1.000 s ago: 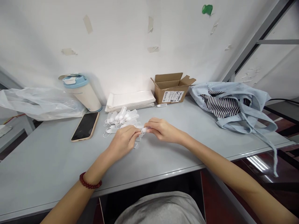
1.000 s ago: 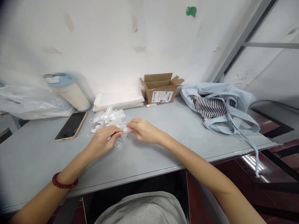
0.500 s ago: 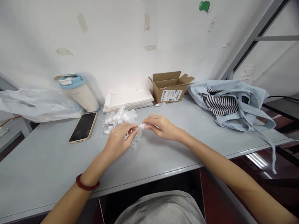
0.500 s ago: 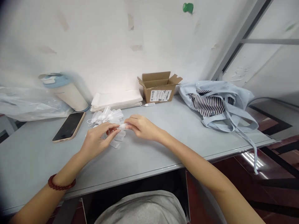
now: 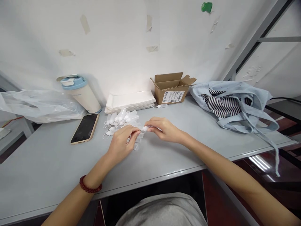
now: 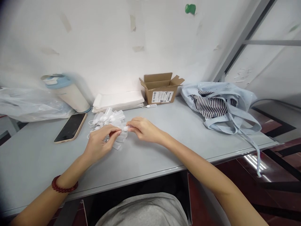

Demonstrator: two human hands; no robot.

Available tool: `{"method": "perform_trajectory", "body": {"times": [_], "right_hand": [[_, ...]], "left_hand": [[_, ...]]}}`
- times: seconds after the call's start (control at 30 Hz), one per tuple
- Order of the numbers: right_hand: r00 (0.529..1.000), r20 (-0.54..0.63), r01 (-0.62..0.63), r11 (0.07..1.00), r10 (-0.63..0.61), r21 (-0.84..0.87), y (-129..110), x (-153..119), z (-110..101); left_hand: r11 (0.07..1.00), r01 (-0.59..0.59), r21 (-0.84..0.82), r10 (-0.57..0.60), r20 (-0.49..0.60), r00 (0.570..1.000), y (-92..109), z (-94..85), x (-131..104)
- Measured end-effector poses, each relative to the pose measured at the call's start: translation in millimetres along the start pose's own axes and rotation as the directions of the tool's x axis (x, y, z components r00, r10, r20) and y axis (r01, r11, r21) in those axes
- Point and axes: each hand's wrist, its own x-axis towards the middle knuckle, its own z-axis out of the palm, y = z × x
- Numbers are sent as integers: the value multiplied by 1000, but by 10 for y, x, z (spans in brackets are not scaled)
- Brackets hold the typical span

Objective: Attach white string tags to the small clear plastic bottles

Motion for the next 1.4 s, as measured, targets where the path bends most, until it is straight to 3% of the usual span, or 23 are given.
{"method": "perform_trajectory", "body": {"times": [0.43, 0.6, 0.73, 0.87, 0.97, 1.1, 1.23, 1.4], "right_hand": [[1000, -3, -7, 999, 7, 39, 6, -2, 35], [995, -16, -97, 983, 101, 155, 58, 34, 19], [977, -151, -119, 975, 148, 188, 277, 42, -66], [948, -253, -212, 976, 195, -41, 669, -39, -171], [957, -202, -247, 948, 206, -203, 963, -123, -197], [950, -168, -302, 911, 263, -280, 1214, -181, -162], [948, -119, -319, 892, 297, -319, 1321, -186, -130], [942, -76, -333, 879, 327, -340, 1385, -193, -117]], "left_hand": [[999, -28, -19, 28, 1, 1000, -23, 32, -15], [1000, 2, 15, -2, -16, 1000, -56, -2, 29], [994, 91, 59, -83, -128, 988, -157, -90, 69], [959, 259, 112, -223, -260, 940, -290, -149, 80], [922, 342, 180, -300, -222, 928, -351, -142, 76], [888, 403, 222, -370, -177, 912, -345, -130, 82], [865, 454, 213, -422, -181, 889, -306, -154, 96], [878, 432, 206, -404, -164, 900, -307, -157, 84]]}}
